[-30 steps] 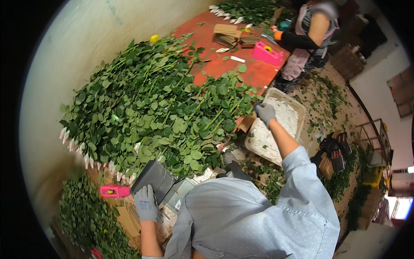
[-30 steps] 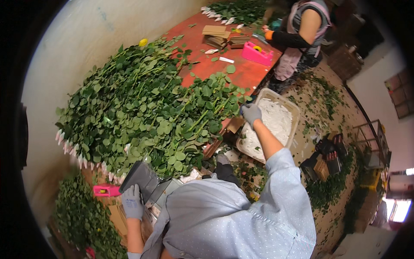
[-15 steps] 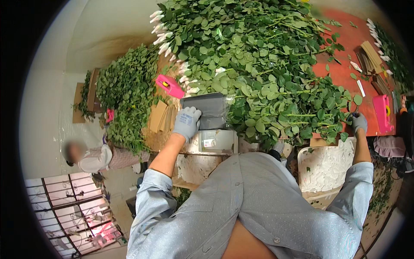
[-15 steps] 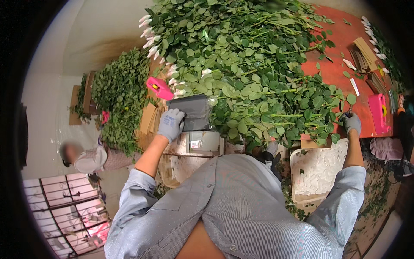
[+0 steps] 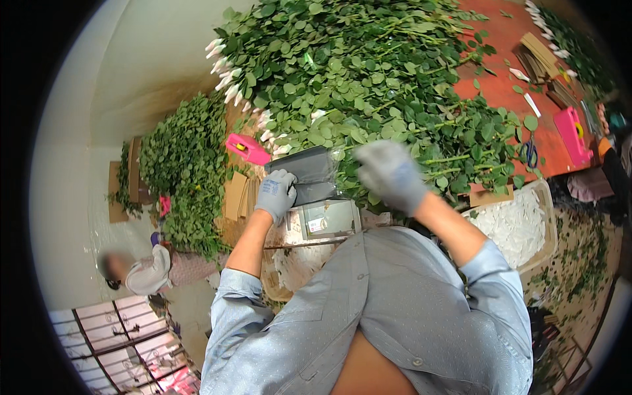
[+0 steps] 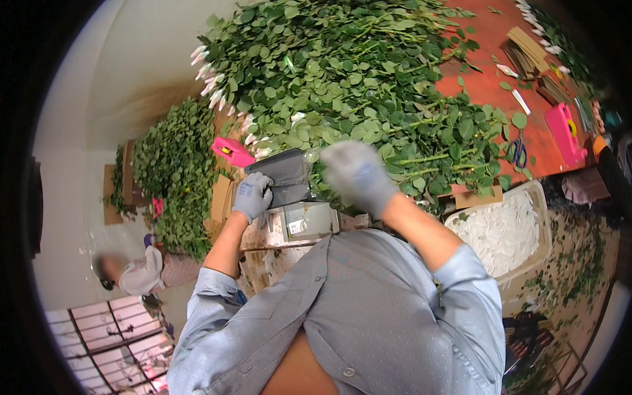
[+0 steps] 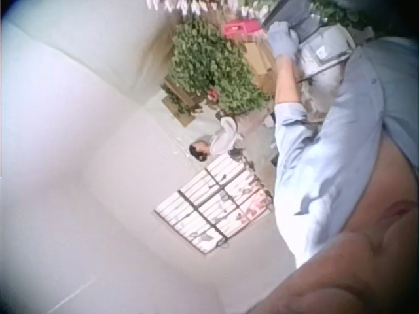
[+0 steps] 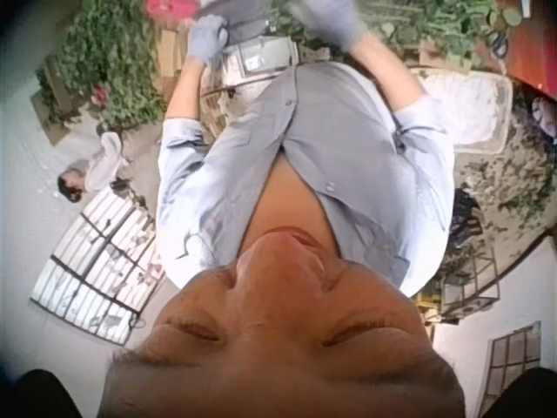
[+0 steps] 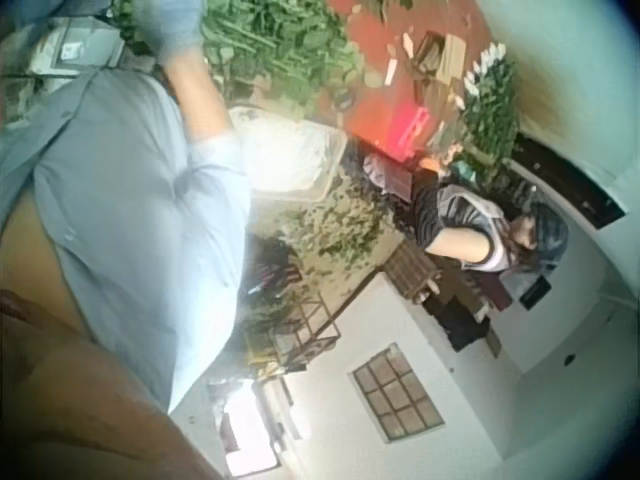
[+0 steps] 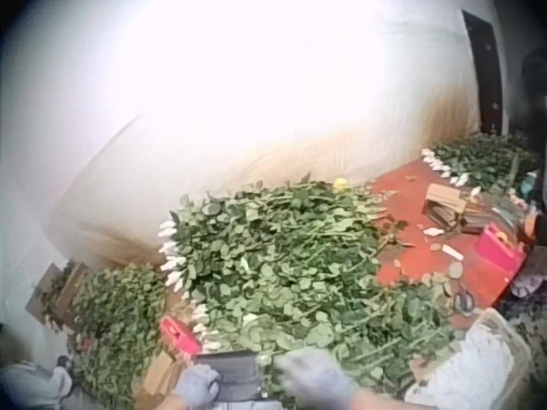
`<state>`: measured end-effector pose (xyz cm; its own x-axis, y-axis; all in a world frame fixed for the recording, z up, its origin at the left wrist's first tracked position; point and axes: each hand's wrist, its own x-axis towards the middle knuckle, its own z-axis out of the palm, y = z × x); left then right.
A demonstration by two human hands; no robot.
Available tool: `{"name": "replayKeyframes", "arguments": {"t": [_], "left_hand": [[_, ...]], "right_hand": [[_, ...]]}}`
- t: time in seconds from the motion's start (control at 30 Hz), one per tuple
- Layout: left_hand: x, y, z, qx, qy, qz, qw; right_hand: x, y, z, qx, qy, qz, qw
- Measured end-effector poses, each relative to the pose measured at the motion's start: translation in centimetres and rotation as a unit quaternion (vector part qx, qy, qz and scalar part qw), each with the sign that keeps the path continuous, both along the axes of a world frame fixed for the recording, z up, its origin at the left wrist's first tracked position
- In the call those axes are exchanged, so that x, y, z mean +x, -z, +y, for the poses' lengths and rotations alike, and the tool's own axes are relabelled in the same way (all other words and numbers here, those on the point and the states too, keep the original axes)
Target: The person arranges artificial flowers into a black rectangular container, placing stems into slots and adjusting their positions. They handle the container and flowers repeatedly, occasionally opening and closing the container lid.
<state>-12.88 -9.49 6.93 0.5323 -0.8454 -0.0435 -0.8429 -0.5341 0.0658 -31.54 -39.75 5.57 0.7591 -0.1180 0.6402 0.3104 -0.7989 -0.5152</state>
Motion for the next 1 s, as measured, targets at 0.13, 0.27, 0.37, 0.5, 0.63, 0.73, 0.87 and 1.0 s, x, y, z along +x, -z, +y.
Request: {"name": "replayKeyframes", "arguments": {"t": [0.13,0.27,0.37,0.5,0.63,0.73,0.87,1.0], "left_hand": [[1.1,-0.4,0.4,-0.04,0.046,0.027,0.998],[1.9,0.4,1.3,-0.088,0.084,0.054,0.991],[2.6,1.1,1.9,-0.112,0.101,0.06,0.987],[3.6,2.2,2.6,-0.16,0.132,0.097,0.973],[4.9,3.0,2.5,-0.201,0.15,0.153,0.956],[5.7,3.3,2.6,-0.217,0.161,0.178,0.946],[6.1,3.4,2.8,-0.245,0.171,0.192,0.935],[5.8,3.4,2.9,-0.257,0.168,0.181,0.934]], "right_hand": [[4.4,2.1,7.6,-0.11,-0.058,0.079,0.989],[7.6,3.4,9.8,-0.201,-0.036,0.145,0.968],[8.5,3.9,10.6,-0.264,-0.029,0.14,0.954],[8.4,4.6,11.2,-0.365,-0.046,0.144,0.919],[8.9,3.9,11.4,-0.374,-0.047,0.151,0.914],[9.3,4.0,11.3,-0.375,-0.049,0.146,0.914],[9.9,3.7,11.0,-0.366,-0.057,0.15,0.917],[9.8,3.1,10.4,-0.387,-0.077,0.152,0.906]]}}
